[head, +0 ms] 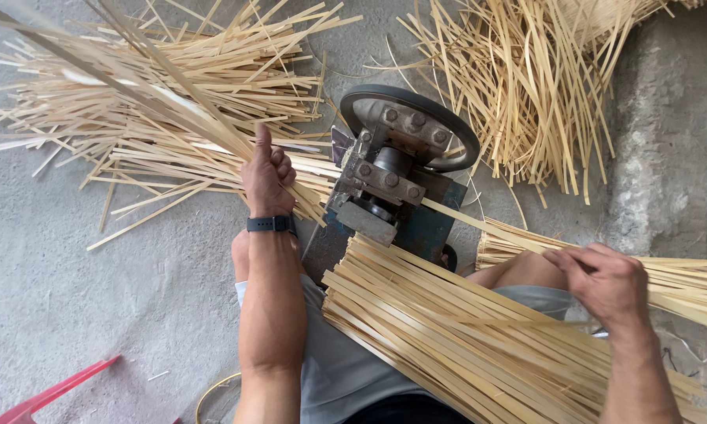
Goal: The person uses a bench grinder to split long bamboo strips into thinner strips. They feed the strips through the machine one by one, collecting the processed pieces in a pile on the floor.
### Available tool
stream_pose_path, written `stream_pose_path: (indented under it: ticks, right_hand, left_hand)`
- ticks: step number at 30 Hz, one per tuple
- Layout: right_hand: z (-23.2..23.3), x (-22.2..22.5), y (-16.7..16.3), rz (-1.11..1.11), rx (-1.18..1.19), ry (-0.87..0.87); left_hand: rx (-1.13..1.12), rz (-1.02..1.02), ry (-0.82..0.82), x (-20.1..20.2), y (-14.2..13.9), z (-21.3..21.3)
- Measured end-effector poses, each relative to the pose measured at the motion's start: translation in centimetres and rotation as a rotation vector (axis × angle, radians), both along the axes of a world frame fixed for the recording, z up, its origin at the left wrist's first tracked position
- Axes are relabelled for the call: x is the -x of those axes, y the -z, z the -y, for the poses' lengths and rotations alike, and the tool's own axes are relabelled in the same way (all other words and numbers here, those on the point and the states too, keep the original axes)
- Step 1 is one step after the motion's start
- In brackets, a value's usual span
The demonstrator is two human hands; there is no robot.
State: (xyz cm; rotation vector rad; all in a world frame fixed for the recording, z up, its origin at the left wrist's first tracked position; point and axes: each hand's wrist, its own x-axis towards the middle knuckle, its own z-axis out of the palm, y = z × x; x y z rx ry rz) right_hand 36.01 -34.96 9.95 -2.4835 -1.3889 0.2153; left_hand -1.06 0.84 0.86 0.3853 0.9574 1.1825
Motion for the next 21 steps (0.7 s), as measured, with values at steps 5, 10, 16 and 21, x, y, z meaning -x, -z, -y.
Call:
stream_pose_path:
  ticks: [5, 10, 16, 21]
  right_hand:
    - [-3.5, 2.1, 0.6, -0.195, -0.071, -0.075]
    - [-3.9, 2.3, 1.4, -0.252, -0.004, -0.003]
    - [-3.3, 2.7, 2.7, -0.342, 0.114, 0.152]
    - [-2.3, 5.6, 4.3, -0.42, 0.413, -0.051]
  left_hand:
    - [-0.024, -0.145, 0.092, -0.6, -0.5, 0.5]
    - [-0.104, -0.106, 0.153, -1.7, -0.4, 1.3]
    - [-0.196, 0.022, 0.237, -2.5, -0.9, 1.9]
    - [-0.223, 0.073, 0.216, -2.3, -1.4, 1.6]
